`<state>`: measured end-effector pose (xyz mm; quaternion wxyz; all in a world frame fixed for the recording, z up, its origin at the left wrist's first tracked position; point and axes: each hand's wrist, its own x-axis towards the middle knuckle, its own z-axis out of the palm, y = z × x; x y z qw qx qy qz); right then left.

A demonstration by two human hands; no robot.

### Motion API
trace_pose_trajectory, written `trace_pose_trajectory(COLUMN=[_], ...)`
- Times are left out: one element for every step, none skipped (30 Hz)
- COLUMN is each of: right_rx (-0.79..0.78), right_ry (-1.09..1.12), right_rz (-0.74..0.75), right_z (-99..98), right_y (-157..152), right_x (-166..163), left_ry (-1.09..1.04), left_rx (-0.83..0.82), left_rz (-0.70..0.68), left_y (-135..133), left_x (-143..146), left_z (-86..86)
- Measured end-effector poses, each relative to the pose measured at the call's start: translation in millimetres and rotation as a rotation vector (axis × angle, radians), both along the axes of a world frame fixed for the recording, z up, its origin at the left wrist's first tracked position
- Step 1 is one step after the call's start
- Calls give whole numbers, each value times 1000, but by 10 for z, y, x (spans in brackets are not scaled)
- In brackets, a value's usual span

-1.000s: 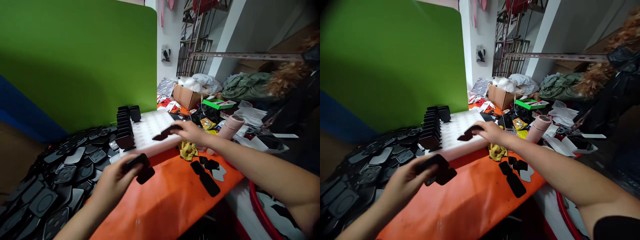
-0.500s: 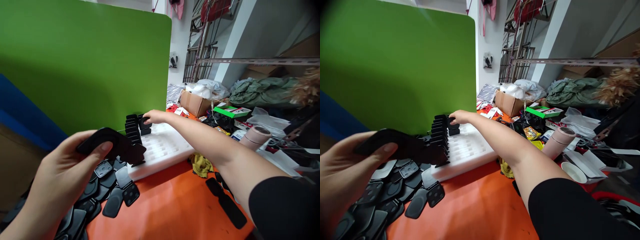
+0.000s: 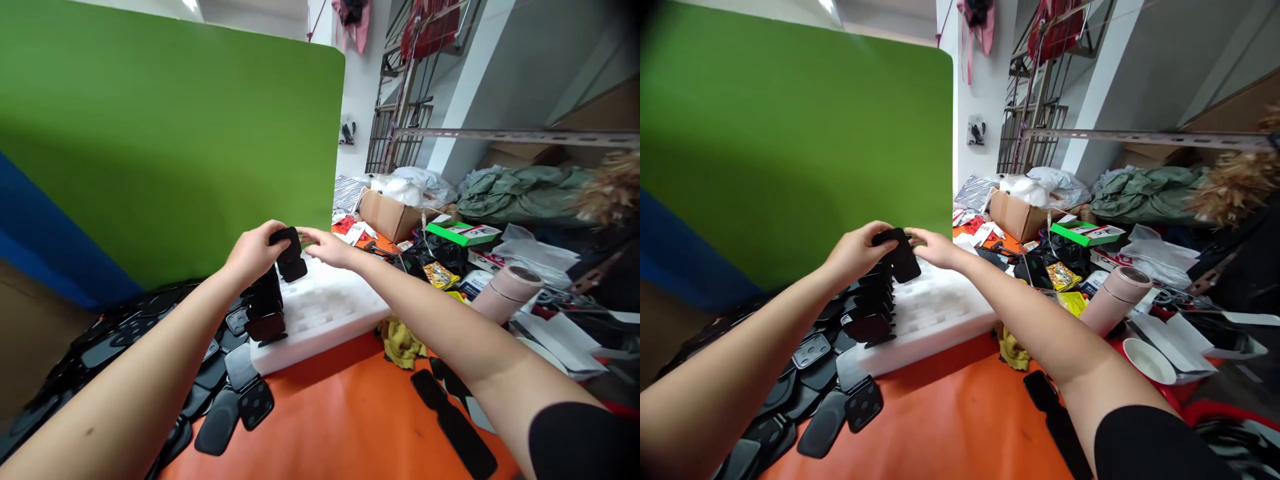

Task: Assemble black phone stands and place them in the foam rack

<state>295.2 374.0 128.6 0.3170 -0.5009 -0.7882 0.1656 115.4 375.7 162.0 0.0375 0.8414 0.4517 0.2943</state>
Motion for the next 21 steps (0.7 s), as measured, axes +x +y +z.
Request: trace_pose_trajectory(right_rx=[-1,-5,-9,-13,-17,-20,-24,-30,-37,-45,-54,-66,-80,-93,-105,-113,-118,-122,-117,-103,-91], right_ry=[56,98,121,123,121,121,121,117,110,101,90,79,68,57,46,37,29,25,21,15,5], right_rz=[11,10,-6,-31,-51,-57,-55,-51,-47,-43,-42,-44,-49,-57,-71,-90,-113,-139,-161,-177,-184], right_z=[-18,-50,-92,-139,-189,-239,-290,-340,-390,-441,-491,-537,-575,-602,-613,-608,-586,-552,-511,-470,-440], right_y=[-24,-29,-19,1,27,54,78,99,115,130,143,155,166,171,164,136,76,-23,-171,-370,-621], right_x=[-3,-19,-42,-67,-90,-109,-123,-132,-139,-147,-156,-168,-181,-193,-198,-189,-161,-107,-25,84,214], left_ry=[53,98,132,160,190,222,255,290,326,364,401,439,474,507,536,561,579,590,593,586,570], left_rx=[-3,3,17,37,62,87,109,125,135,141,145,147,151,155,161,165,168,168,168,173,182], left_rz=[-15,-23,-21,-7,16,41,64,82,94,100,99,91,77,60,43,28,17,11,8,2,-4], left_y=[23,36,39,37,31,22,14,6,0,-4,-6,-5,-3,0,0,-4,-17,-42,-81,-138,-214], left_x=[34,57,71,73,67,53,34,15,-3,-16,-24,-24,-17,-4,12,31,50,68,84,97,108], left_z=[-35,-61,-80,-93,-105,-117,-131,-149,-172,-198,-225,-251,-273,-289,-297,-297,-288,-274,-255,-237,-223])
